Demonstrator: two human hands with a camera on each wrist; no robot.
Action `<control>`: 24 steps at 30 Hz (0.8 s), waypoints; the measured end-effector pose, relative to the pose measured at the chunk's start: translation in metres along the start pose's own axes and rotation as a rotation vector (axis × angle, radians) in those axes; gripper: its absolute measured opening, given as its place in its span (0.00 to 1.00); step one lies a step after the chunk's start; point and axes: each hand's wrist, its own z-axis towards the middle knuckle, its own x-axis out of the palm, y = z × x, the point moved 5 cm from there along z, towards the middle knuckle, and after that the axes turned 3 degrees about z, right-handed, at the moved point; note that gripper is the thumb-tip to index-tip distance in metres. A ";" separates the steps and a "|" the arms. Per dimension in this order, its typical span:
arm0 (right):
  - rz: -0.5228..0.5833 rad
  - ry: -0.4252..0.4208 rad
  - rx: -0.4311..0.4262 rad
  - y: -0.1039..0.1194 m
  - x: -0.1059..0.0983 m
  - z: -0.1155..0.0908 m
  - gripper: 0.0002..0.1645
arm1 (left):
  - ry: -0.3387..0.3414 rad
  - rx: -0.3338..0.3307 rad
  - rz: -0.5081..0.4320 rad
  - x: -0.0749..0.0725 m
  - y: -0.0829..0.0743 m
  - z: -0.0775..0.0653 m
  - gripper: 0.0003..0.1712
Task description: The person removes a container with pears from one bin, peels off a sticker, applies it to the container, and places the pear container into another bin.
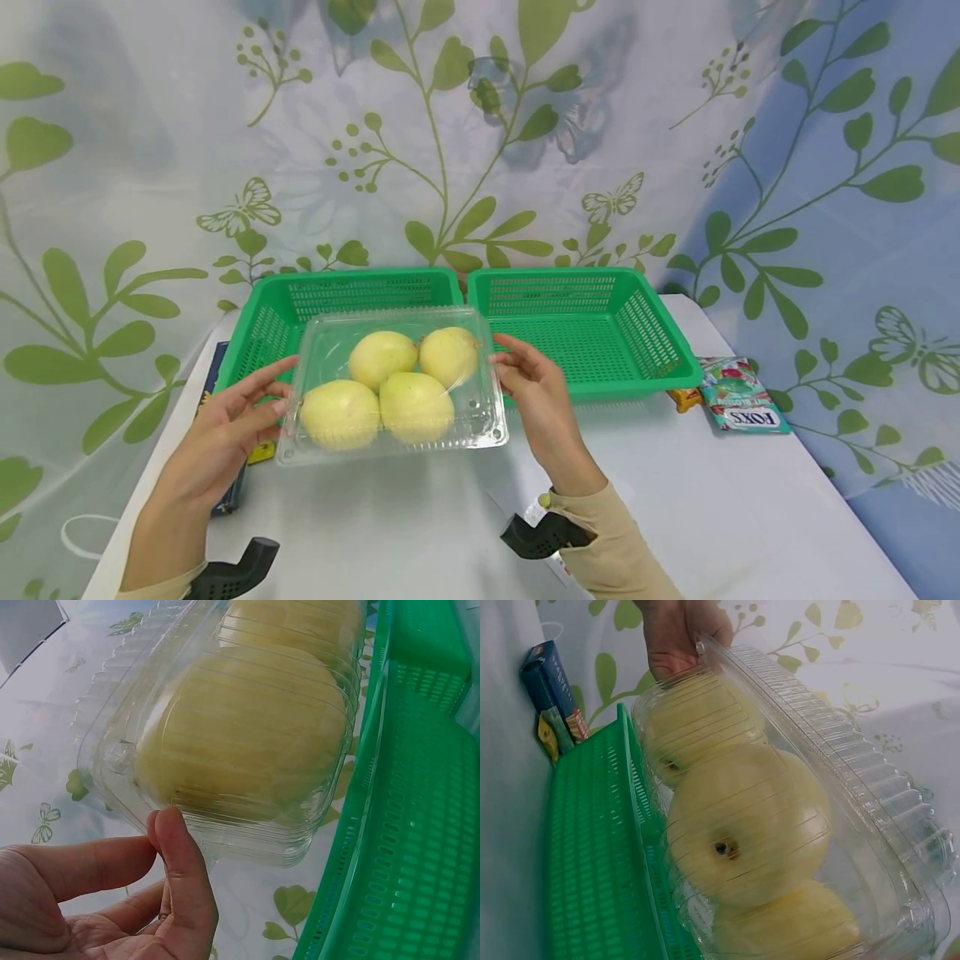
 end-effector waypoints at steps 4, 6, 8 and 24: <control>-0.001 0.001 -0.003 -0.001 -0.001 -0.001 0.26 | 0.001 -0.006 0.000 0.001 0.000 -0.001 0.30; 0.001 -0.003 0.001 -0.002 -0.002 -0.002 0.26 | 0.004 -0.006 -0.001 0.002 -0.001 -0.001 0.30; 0.000 -0.006 0.006 -0.003 -0.002 -0.003 0.26 | 0.008 -0.007 0.000 0.002 -0.002 -0.001 0.30; -0.004 0.008 0.032 -0.013 -0.007 -0.011 0.26 | 0.037 -0.017 -0.032 0.004 0.012 -0.006 0.31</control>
